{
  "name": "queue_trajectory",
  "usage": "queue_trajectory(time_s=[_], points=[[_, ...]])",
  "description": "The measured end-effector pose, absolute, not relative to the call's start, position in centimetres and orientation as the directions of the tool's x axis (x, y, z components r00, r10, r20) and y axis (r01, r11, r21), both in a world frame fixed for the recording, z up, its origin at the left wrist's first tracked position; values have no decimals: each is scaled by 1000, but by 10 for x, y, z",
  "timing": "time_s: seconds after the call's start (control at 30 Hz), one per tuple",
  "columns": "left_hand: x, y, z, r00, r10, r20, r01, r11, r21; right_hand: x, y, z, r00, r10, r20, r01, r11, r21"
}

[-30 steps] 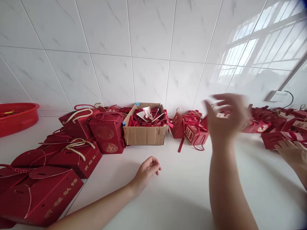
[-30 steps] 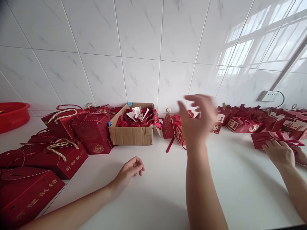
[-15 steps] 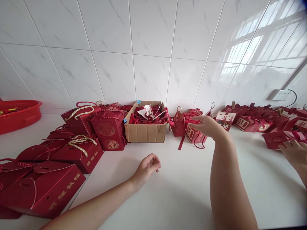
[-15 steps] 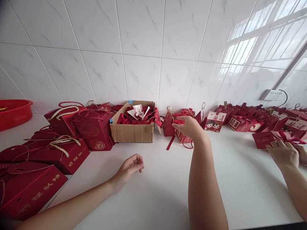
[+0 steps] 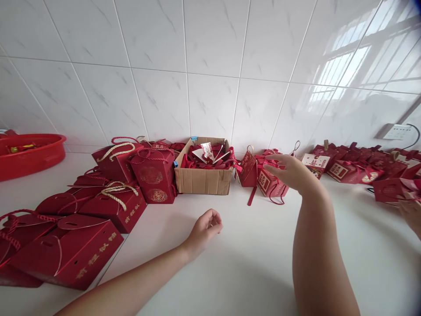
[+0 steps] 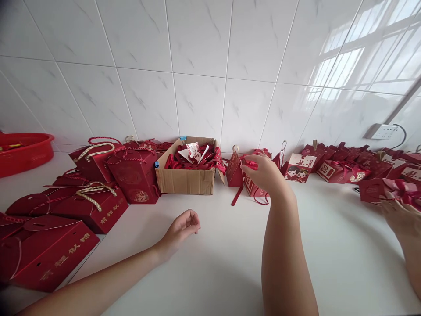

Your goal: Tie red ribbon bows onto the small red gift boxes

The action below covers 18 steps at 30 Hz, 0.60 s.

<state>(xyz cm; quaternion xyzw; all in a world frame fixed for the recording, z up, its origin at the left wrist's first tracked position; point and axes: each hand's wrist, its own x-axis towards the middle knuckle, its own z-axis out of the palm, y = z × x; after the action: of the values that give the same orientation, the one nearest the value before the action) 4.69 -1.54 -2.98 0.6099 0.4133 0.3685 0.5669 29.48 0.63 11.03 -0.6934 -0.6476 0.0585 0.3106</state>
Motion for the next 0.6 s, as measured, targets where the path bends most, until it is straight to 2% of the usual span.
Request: queue_trajectory(time_s=[0.13,0.2,0.23,0.3,0.33,0.37,0.43,0.5,0.6], points=[[47,-21,-39,329,943,58,221,-137,966,286,1,113,32,949,314,873,127,-472],[44,-18,-37,287,937,198,324,-289,901,281,-3,115,-22,952,305,884,161,-439],[40,-14,-32,264,908,324,388,-407,827,280,-6,116,-42,953,300,889,173,-424],[29,-1,-9,220,747,628,545,-628,556,277,-11,119,-84,953,292,896,200,-396],[21,7,8,168,664,729,636,-638,434,276,-14,120,-102,952,287,898,212,-384],[12,14,28,83,609,789,731,-575,367,276,-16,121,-117,951,285,900,223,-376],[-10,28,71,-22,609,793,871,-377,314,277,-20,120,-126,945,301,900,236,-365],[-32,37,108,-153,666,730,938,-134,319,279,-23,118,-137,927,350,896,266,-355],[-61,44,136,-385,731,564,905,178,387,285,-31,113,-206,873,442,877,365,-311]])
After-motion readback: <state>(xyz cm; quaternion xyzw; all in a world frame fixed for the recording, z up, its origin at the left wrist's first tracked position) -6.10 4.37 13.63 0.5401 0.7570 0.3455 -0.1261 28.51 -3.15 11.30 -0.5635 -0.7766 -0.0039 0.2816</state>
